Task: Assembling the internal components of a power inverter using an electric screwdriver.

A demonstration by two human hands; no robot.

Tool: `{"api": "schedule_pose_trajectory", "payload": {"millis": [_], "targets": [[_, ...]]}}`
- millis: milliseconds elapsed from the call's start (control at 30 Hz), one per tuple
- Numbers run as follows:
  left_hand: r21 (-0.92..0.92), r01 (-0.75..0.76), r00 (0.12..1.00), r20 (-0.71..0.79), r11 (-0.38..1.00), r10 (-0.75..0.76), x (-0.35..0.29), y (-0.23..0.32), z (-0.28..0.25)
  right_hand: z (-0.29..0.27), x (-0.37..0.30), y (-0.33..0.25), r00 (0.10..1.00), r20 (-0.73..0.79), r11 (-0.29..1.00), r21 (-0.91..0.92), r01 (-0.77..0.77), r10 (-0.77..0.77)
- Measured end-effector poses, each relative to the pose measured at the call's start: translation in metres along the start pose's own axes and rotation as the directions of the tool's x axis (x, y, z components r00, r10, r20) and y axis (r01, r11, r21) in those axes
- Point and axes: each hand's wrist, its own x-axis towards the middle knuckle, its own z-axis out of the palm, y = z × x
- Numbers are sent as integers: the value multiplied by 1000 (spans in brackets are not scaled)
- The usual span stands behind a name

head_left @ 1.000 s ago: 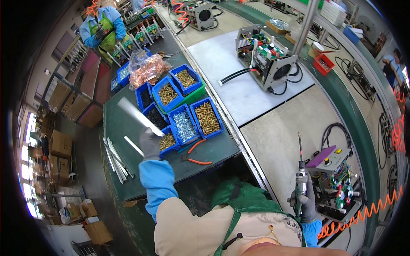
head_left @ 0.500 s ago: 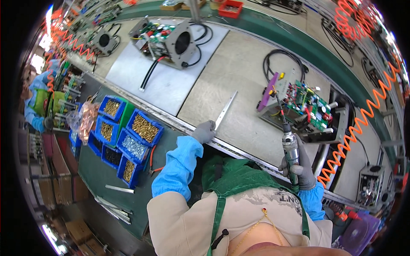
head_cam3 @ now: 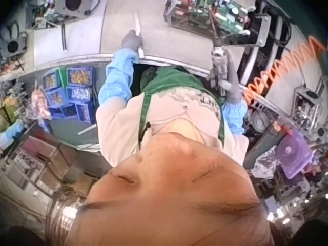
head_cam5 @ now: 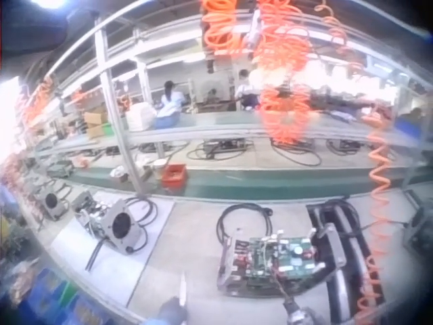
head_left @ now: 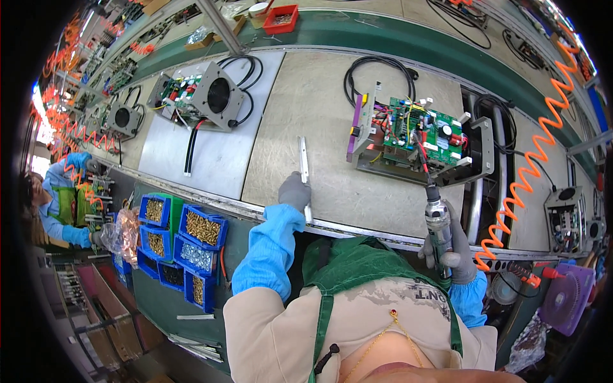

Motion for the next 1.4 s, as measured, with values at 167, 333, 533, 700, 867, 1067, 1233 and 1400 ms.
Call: {"api": "schedule_pose_trajectory", "payload": {"millis": [167, 333, 533, 700, 867, 1067, 1233, 1400], "targets": [[96, -7, 974, -226, 995, 29, -18, -11, -4, 0, 1, -1, 997, 22, 997, -11, -74, 74], [-691, -321, 934, -118, 647, 337, -54, 48, -58, 8, 12, -4, 975, 108, 981, -44, -188, 192], [-888, 369, 767, 124, -274, 629, -83, 91, -56, 26, 35, 0, 921, 287, 963, -133, -235, 265], [-704, 359, 872, 20, -612, 488, -72, 75, -48, 34, 43, 2, 867, 402, 955, -136, -263, 296], [-894, 63, 953, -77, -443, 293, -79, 73, -59, 35, 46, 3, 853, 400, 932, -269, -242, 336], [-952, -299, 909, -263, 67, 324, -79, 66, -81, 39, 50, -5, 843, 420, 929, -294, -223, 335], [-908, -360, 891, -265, 216, 369, -79, 60, -86, 40, 51, -3, 828, 423, 922, -280, -266, 367], [-806, -376, 889, -174, 457, 424, -78, 61, -111, 33, 54, 5, 855, 416, 904, -409, -129, 310]]}}
